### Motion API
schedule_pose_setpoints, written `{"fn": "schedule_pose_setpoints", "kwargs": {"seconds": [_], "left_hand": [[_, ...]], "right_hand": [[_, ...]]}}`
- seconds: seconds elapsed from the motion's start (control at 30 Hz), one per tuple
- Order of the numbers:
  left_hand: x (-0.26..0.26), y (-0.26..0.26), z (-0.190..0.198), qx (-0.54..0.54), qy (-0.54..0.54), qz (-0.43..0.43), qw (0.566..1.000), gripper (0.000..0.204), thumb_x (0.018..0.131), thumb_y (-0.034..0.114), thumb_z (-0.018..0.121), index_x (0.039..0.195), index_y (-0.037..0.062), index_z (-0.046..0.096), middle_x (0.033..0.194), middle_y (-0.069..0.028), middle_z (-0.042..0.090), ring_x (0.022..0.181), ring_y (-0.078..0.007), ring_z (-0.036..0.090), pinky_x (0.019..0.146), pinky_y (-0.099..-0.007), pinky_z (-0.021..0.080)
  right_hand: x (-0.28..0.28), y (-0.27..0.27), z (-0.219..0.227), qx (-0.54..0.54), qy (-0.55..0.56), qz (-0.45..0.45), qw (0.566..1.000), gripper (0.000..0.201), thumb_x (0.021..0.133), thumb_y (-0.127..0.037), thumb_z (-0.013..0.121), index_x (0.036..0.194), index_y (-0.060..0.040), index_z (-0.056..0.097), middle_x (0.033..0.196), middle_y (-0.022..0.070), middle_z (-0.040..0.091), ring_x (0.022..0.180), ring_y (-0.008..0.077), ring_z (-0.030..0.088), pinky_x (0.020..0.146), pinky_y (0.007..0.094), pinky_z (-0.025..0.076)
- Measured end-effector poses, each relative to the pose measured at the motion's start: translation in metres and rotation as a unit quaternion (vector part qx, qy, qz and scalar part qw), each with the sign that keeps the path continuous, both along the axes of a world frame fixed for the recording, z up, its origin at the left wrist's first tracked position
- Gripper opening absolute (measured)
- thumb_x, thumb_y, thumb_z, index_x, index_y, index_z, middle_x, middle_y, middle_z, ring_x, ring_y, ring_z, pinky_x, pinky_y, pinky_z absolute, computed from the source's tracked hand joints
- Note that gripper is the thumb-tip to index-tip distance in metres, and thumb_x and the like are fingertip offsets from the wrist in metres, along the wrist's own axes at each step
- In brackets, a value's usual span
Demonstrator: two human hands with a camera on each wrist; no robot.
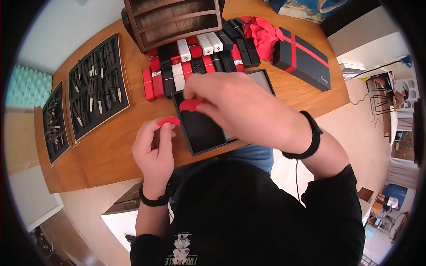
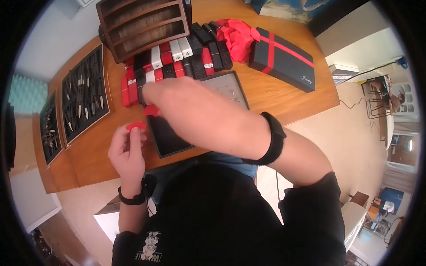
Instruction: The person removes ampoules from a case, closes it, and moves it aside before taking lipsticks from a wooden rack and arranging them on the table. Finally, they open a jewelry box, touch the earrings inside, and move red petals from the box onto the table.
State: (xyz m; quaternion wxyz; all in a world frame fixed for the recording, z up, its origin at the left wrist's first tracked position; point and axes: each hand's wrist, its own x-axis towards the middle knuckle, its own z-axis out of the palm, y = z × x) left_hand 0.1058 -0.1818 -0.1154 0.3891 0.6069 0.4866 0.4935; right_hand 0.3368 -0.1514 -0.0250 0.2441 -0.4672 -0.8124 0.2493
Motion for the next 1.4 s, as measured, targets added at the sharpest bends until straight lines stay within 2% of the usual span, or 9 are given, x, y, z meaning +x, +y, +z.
{"fn": "schedule_pose_setpoints", "kwargs": {"seconds": [0.07,0.37,0.57,0.67,0.77,0.9,1.03,1.2,1.4], "left_hand": [[0.000,-0.001,-0.001,0.013,0.007,-0.006,1.000,0.007,0.105,0.001,0.067,0.107,-0.0048,0.070,0.093,-0.0057,0.069,0.078,-0.0090,0.065,0.068,-0.0224,0.050],[-0.010,0.002,-0.004,0.102,0.071,-0.057,0.991,0.011,0.097,-0.008,0.065,0.106,-0.0053,0.070,0.092,-0.0068,0.069,0.075,-0.0110,0.061,0.065,-0.0226,0.045],[-0.008,0.003,0.001,0.120,0.057,-0.157,0.979,0.024,0.095,-0.008,0.067,0.118,-0.0025,0.073,0.096,-0.0087,0.069,0.078,-0.0151,0.062,0.070,-0.0256,0.050],[-0.001,0.002,0.010,0.096,0.072,-0.114,0.986,0.035,0.092,-0.007,0.072,0.126,0.0003,0.073,0.108,-0.0094,0.065,0.079,-0.0146,0.062,0.072,-0.0273,0.052],[-0.001,0.004,0.008,0.079,0.046,-0.126,0.988,0.046,0.087,-0.005,0.078,0.131,0.0021,0.072,0.116,-0.0092,0.060,0.082,-0.0138,0.060,0.072,-0.0262,0.050],[-0.004,0.010,0.006,0.155,0.121,-0.186,0.963,0.030,0.085,0.001,0.081,0.115,0.0017,0.079,0.122,-0.0094,0.051,0.087,-0.0166,0.058,0.080,-0.0287,0.050],[-0.007,0.003,0.007,0.119,0.121,-0.212,0.962,0.021,0.081,0.006,0.086,0.101,0.0050,0.082,0.123,-0.0093,0.050,0.090,-0.0185,0.055,0.075,-0.0290,0.046],[0.007,0.000,0.015,0.224,0.210,-0.208,0.929,0.037,0.060,0.025,0.102,0.085,0.0089,0.080,0.101,-0.0027,0.065,0.084,-0.0235,0.056,0.069,-0.0330,0.046],[0.006,0.001,0.012,0.253,0.241,-0.192,0.917,0.029,0.065,0.019,0.098,0.080,0.0073,0.076,0.092,-0.0030,0.064,0.083,-0.0257,0.057,0.069,-0.0371,0.050]], "right_hand": [[-0.012,-0.007,-0.005,0.094,0.042,0.035,0.994,0.014,0.096,-0.004,0.069,0.109,-0.0023,0.066,0.097,0.0166,0.070,0.093,0.0393,0.069,0.079,0.0446,0.056],[-0.045,-0.032,-0.019,0.150,0.014,0.027,0.988,0.033,0.081,-0.005,0.070,0.113,-0.0002,0.066,0.091,0.0086,0.058,0.085,0.0266,0.062,0.076,0.0356,0.055],[-0.016,-0.037,-0.015,0.171,0.028,-0.002,0.985,0.028,0.081,-0.005,0.073,0.108,-0.0036,0.071,0.098,0.0089,0.065,0.092,0.0281,0.067,0.079,0.0357,0.056],[0.014,-0.039,-0.001,0.174,0.033,-0.116,0.977,0.021,0.083,0.004,0.080,0.102,-0.0052,0.076,0.101,0.0109,0.068,0.092,0.0300,0.070,0.078,0.0368,0.058],[0.039,-0.049,-0.001,0.113,0.013,-0.122,0.986,0.018,0.083,0.003,0.073,0.099,-0.0042,0.072,0.102,0.0135,0.066,0.093,0.0347,0.068,0.079,0.0402,0.057],[0.037,-0.061,-0.013,0.069,-0.045,-0.063,0.995,0.020,0.084,0.002,0.070,0.103,-0.0031,0.070,0.102,0.0144,0.065,0.094,0.0343,0.069,0.080,0.0398,0.058],[0.027,-0.061,-0.017,0.093,-0.134,-0.080,0.983,0.027,0.085,-0.002,0.068,0.112,-0.0019,0.072,0.096,0.0109,0.063,0.092,0.0307,0.067,0.079,0.0389,0.058],[0.027,-0.057,-0.016,0.109,-0.148,-0.044,0.982,0.009,0.084,-0.002,0.065,0.093,-0.0027,0.062,0.093,0.0131,0.059,0.094,0.0333,0.068,0.080,0.0415,0.058],[0.061,-0.040,0.011,0.142,-0.073,-0.064,0.985,0.011,0.089,-0.002,0.066,0.100,-0.0035,0.065,0.097,0.0154,0.062,0.096,0.0377,0.068,0.080,0.0431,0.057]]}}
